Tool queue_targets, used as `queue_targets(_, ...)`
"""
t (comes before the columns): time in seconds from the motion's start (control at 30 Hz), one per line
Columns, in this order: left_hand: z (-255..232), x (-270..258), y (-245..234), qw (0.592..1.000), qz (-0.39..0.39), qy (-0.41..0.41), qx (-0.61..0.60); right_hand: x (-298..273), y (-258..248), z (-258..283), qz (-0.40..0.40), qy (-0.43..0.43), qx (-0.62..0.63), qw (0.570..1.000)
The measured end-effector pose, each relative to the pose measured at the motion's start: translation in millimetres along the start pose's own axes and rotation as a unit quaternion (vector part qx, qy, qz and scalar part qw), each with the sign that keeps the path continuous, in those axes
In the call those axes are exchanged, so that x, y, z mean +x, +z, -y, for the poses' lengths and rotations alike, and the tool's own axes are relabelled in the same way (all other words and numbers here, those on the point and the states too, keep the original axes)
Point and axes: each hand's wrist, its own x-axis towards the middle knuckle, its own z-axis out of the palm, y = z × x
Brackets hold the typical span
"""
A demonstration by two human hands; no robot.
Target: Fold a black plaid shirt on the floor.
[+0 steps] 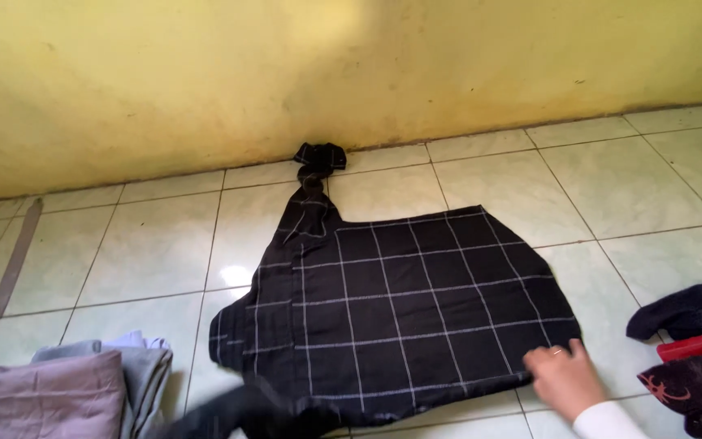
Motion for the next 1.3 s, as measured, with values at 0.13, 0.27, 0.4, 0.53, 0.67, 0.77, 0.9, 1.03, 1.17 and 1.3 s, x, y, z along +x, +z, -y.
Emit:
queue_targets(0.13,-180,120,-92,1.000,0.019,-0.016,-0.002,30,-41,-44,-0.101,0.101,0.209,0.967)
queue_targets(0.27,-402,85,-307,0.646,0.213,0.217,-0.700,67,-78,-73,-0.096,0.168,0.235,0.953)
queue_targets(0.4,-427,184,-253,0.660,0.199,0.162,-0.707,137,-11,-111,-0.145,0.164,0.402,0.889)
queue_targets(0.53,-396,192,-138,0.808,0.106,0.016,-0.580,156,45,-113,-0.175,0.163,0.519,0.821)
queue_targets(0.67,-338,132,-55,0.966,0.146,0.020,-0.210,132,60,-128,-0.095,0.216,0.564,0.791)
queue_targets(0.77,-318,80,-60,0.981,0.159,0.031,-0.107,108,84,-142,-0.032,0.213,0.592,0.777)
queue_targets(0.9,-314,39,-88,0.981,0.179,0.030,0.070,88,88,-144,0.030,0.176,0.665,0.725)
queue_targets(1.03,-290,46,-69,0.990,0.119,0.017,0.077,80,84,-139,0.017,0.214,0.641,0.737)
queue_targets(1.17,-283,52,-65,0.982,0.177,-0.023,0.068,82,100,-141,0.004,0.217,0.623,0.752)
queue_targets(1.3,-230,61,-22,0.991,0.120,0.058,-0.012,81,83,-139,0.041,0.261,0.605,0.751)
